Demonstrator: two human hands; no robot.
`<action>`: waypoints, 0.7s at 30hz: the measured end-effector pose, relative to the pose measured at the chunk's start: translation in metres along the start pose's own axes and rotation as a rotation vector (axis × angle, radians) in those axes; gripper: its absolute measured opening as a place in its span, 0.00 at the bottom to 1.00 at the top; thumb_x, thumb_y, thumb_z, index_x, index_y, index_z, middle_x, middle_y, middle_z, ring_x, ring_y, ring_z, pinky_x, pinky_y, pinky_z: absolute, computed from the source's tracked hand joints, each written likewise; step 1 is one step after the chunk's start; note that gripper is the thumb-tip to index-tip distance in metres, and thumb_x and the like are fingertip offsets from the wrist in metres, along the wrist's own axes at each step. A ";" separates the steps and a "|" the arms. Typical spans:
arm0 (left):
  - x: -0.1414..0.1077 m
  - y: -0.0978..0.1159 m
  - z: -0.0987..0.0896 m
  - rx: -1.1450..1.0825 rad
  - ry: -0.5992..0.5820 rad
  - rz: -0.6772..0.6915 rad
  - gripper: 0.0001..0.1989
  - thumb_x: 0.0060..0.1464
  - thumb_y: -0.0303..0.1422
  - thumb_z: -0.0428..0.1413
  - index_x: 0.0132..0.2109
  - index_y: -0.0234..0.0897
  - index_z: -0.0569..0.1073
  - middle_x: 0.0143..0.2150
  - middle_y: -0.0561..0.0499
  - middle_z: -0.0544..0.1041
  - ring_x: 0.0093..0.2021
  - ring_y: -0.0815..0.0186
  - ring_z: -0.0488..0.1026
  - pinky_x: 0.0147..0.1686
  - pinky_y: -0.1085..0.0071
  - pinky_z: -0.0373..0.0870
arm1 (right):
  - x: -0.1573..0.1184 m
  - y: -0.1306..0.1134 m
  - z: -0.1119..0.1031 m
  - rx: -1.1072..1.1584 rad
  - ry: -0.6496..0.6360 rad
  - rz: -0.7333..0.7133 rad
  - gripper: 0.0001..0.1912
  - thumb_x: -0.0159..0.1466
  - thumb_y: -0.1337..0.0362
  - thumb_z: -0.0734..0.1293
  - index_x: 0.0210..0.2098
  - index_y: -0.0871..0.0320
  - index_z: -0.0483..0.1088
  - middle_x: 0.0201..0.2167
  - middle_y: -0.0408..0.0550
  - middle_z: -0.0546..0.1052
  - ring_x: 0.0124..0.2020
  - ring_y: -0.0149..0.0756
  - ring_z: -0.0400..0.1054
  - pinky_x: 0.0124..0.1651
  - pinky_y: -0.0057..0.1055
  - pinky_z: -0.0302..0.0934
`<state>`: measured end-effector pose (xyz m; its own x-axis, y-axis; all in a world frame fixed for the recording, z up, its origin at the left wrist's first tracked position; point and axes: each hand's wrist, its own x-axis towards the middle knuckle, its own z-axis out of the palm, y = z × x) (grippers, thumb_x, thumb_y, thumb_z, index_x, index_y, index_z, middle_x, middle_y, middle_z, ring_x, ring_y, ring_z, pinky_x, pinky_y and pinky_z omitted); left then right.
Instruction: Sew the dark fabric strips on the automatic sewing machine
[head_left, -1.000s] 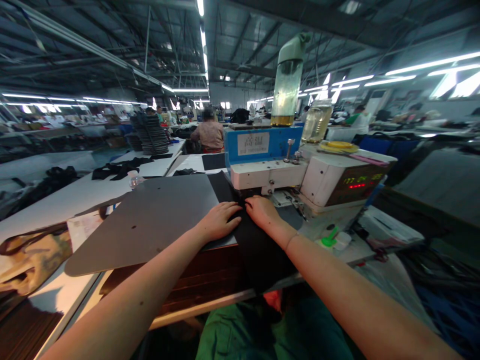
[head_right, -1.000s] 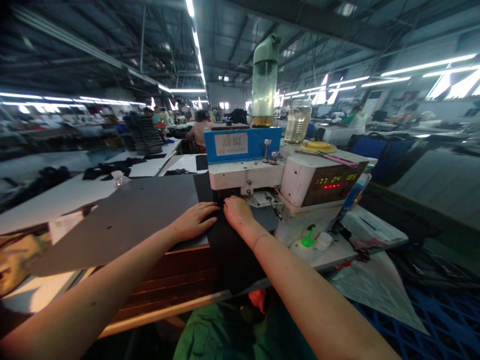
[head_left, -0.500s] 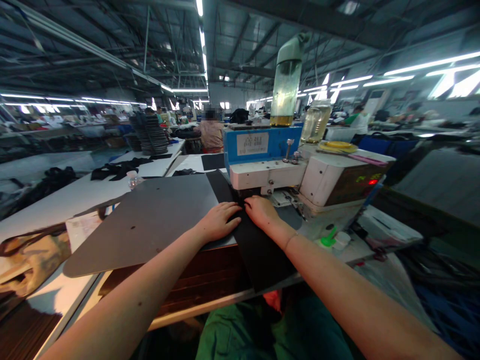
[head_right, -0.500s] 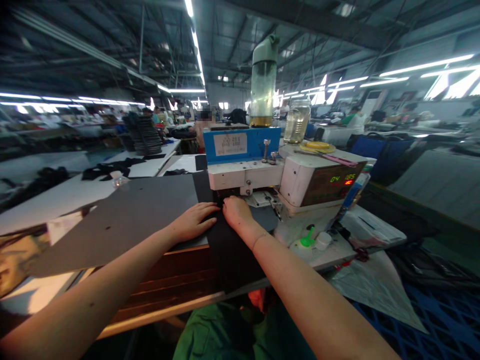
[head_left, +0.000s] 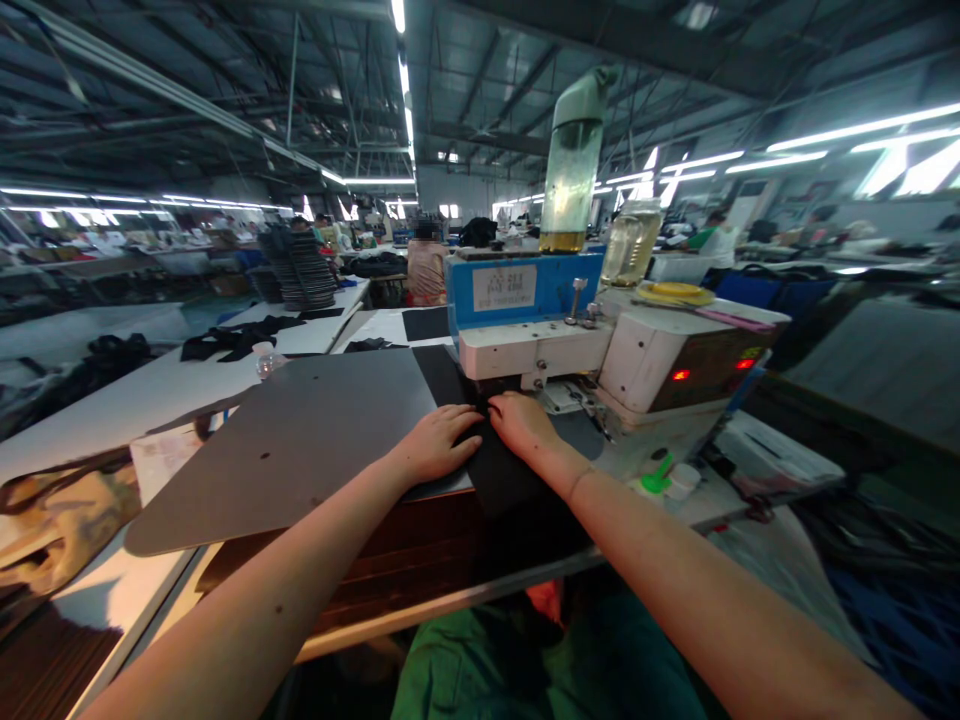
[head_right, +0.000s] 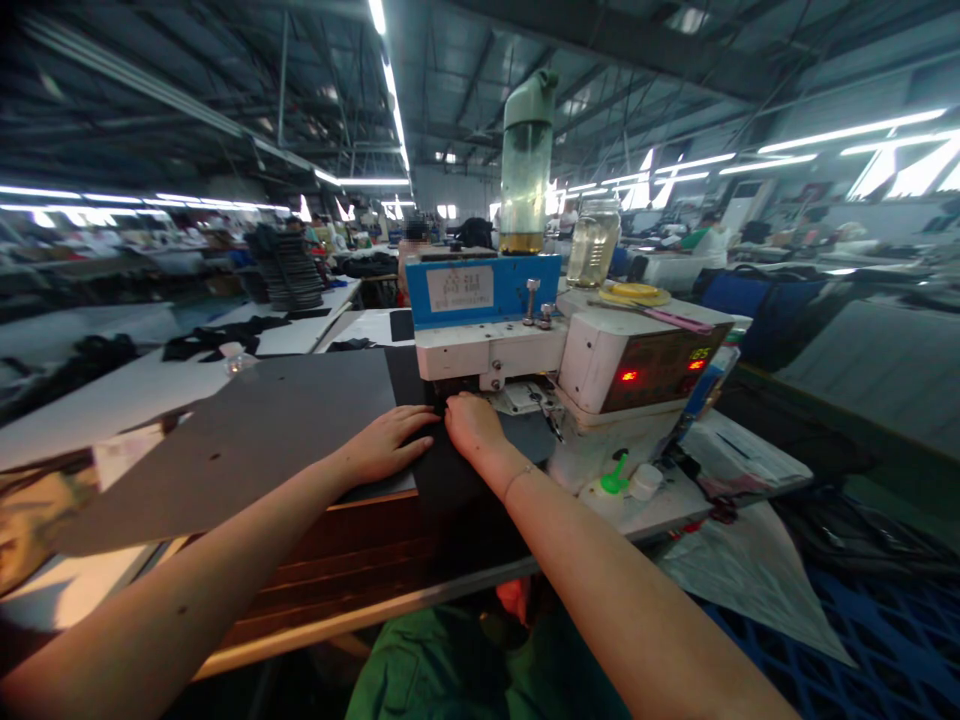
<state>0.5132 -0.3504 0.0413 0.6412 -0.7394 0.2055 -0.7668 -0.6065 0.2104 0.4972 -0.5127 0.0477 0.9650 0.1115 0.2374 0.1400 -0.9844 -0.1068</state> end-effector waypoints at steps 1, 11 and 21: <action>0.000 0.000 0.000 -0.002 0.003 0.003 0.20 0.57 0.38 0.46 0.54 0.33 0.66 0.57 0.43 0.65 0.58 0.60 0.59 0.59 0.64 0.54 | 0.000 0.000 0.000 0.003 -0.004 0.000 0.14 0.63 0.66 0.56 0.41 0.60 0.71 0.39 0.52 0.74 0.40 0.36 0.68 0.41 0.27 0.58; 0.007 -0.004 -0.004 -0.037 -0.048 -0.032 0.19 0.55 0.35 0.47 0.53 0.34 0.66 0.57 0.43 0.64 0.58 0.60 0.59 0.59 0.63 0.54 | 0.002 0.000 0.001 -0.013 -0.011 -0.001 0.15 0.63 0.67 0.54 0.40 0.61 0.71 0.39 0.53 0.74 0.39 0.37 0.68 0.41 0.29 0.58; 0.025 -0.029 -0.003 -0.051 -0.047 -0.036 0.20 0.50 0.27 0.45 0.50 0.32 0.67 0.53 0.43 0.66 0.55 0.61 0.62 0.58 0.66 0.55 | 0.004 -0.002 0.002 -0.022 0.010 -0.002 0.15 0.64 0.67 0.53 0.38 0.61 0.71 0.37 0.54 0.74 0.37 0.38 0.69 0.39 0.30 0.59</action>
<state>0.5519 -0.3502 0.0430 0.6653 -0.7310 0.1517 -0.7398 -0.6183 0.2651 0.5013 -0.5103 0.0467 0.9623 0.1122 0.2477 0.1369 -0.9870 -0.0846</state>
